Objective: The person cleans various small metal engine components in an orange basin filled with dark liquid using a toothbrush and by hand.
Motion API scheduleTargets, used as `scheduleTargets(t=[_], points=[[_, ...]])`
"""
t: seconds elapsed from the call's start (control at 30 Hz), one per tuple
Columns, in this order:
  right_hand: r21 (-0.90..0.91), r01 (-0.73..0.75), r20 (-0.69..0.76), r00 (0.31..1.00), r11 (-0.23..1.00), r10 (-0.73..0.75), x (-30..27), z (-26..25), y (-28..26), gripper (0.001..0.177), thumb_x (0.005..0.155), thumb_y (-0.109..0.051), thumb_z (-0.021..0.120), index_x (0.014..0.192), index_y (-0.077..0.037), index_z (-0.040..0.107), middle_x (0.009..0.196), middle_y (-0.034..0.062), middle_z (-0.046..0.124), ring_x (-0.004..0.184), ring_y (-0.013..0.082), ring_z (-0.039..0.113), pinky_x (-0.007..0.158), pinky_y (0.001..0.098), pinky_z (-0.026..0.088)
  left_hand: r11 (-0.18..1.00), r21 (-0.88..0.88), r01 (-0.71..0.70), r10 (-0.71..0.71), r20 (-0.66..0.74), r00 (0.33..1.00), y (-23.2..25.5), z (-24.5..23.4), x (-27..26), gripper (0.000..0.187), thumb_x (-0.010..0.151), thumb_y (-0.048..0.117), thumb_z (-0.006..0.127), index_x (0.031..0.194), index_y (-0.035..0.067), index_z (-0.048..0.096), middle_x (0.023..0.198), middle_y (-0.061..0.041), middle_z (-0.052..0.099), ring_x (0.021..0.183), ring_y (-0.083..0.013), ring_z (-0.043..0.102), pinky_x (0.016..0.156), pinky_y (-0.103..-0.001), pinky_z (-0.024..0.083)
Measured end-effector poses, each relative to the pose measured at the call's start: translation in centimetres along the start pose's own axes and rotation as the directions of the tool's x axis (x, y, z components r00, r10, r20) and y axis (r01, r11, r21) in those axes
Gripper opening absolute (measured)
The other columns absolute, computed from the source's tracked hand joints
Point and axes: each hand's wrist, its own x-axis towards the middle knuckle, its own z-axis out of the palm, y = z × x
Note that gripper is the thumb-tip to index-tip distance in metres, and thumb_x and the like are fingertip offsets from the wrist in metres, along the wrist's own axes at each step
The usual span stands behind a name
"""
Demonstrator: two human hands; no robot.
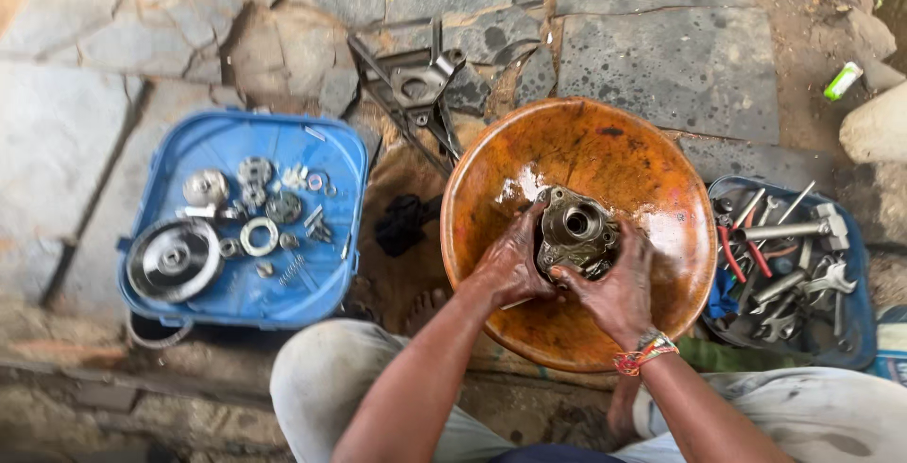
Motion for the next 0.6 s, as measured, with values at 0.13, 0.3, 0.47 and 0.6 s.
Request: scheduleTargets(t=[0.13,0.3,0.47,0.6], points=[[-0.001,-0.015,-0.061,0.998,1.0,0.015,1.5,1.8,0.4,0.124,0.068,-0.063,0.086,0.155,0.005,0.029,0.153,0.0282,0.038,0.145,0.0472,0.031,0.123,0.0565,0.026,0.997,-0.017,-0.076,0.073,-0.114,0.991,-2.8,1.2,1.5,0.156,0.048,0.048,0.1,0.164,0.017,0.0,0.171,-0.013,0.019,0.157,-0.0352,0.019,0.129,-0.045,0.021],[0.085,-0.128,0.002,0.992,0.988,0.129,1.1,-0.2,0.1,0.124,0.063,-0.066,0.085,0.151,0.004,0.033,0.151,0.0264,0.041,0.141,0.0415,0.039,0.119,0.0532,0.034,0.997,0.068,-0.036,0.038,-0.026,0.999,-3.3,2.5,2.2,0.16,0.044,0.04,0.104,0.159,0.017,-0.005,0.169,-0.012,0.011,0.154,-0.0346,0.014,0.127,-0.046,0.017],[-0.041,-0.127,-0.052,0.991,0.991,0.125,2.4,2.2,0.3,0.119,0.068,-0.066,0.09,0.144,0.01,0.04,0.142,0.0347,0.045,0.137,0.0496,0.042,0.116,0.0571,0.038,0.997,-0.039,-0.068,0.065,-0.091,0.994,-2.6,2.3,1.4,0.147,0.051,0.036,0.1,0.162,0.012,0.007,0.169,-0.016,0.022,0.155,-0.0357,0.024,0.127,-0.044,0.027],[0.004,-0.179,-0.025,0.983,0.984,0.179,3.4,2.0,-1.6,0.117,0.063,-0.061,0.09,0.146,0.005,0.04,0.14,0.0241,0.052,0.134,0.0414,0.047,0.113,0.051,0.039,0.985,-0.152,-0.087,0.065,-0.148,0.987,0.4,-1.6,-0.9,0.135,0.05,0.03,0.098,0.158,0.012,0.02,0.161,-0.015,0.037,0.149,-0.0338,0.036,0.126,-0.041,0.032]])
